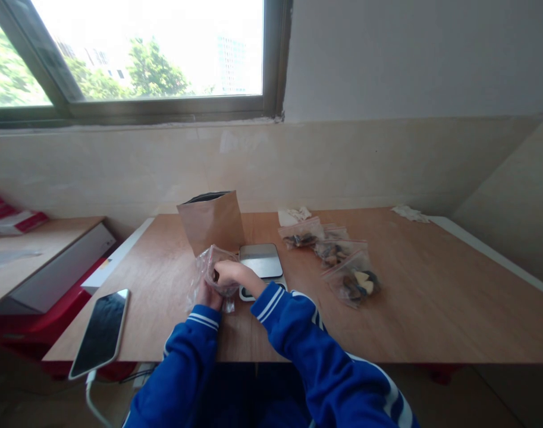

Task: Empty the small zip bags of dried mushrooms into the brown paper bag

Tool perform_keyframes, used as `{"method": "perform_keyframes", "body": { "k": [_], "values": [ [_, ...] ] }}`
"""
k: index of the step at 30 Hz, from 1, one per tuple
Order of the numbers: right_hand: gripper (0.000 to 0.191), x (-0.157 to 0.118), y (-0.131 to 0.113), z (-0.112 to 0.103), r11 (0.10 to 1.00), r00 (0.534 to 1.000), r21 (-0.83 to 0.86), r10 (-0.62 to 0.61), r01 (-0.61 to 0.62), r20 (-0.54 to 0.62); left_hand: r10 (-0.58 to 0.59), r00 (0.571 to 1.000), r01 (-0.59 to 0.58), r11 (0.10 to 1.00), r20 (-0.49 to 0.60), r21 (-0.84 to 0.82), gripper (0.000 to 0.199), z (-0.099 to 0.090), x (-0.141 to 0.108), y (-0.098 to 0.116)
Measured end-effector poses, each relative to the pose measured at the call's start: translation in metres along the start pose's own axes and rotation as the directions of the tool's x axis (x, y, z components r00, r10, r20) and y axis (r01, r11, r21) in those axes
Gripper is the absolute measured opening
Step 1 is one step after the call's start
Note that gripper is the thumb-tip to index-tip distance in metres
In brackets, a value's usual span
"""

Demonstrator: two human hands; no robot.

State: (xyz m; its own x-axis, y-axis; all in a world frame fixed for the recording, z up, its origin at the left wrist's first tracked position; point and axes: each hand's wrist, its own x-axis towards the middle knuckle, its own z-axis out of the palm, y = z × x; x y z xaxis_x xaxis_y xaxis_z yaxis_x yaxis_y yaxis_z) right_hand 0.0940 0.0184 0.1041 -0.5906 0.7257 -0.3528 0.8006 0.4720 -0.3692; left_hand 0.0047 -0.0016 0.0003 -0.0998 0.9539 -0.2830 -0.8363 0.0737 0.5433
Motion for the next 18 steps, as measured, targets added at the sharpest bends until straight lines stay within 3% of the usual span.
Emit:
{"method": "perform_keyframes", "body": {
  "k": [10,18],
  "values": [
    [0.029,0.005,-0.004,0.004,0.999,0.997,-0.003,0.037,-0.036,0.062,0.006,1.0,-0.006,1.0,0.008,0.012,0.034,-0.002,0.003,-0.002],
    [0.031,-0.006,-0.009,0.007,0.996,0.986,0.068,0.064,-0.054,-0.157,0.06,0.998,-0.06,0.998,-0.004,-0.011,0.027,-0.008,0.006,-0.005]
  ]
}}
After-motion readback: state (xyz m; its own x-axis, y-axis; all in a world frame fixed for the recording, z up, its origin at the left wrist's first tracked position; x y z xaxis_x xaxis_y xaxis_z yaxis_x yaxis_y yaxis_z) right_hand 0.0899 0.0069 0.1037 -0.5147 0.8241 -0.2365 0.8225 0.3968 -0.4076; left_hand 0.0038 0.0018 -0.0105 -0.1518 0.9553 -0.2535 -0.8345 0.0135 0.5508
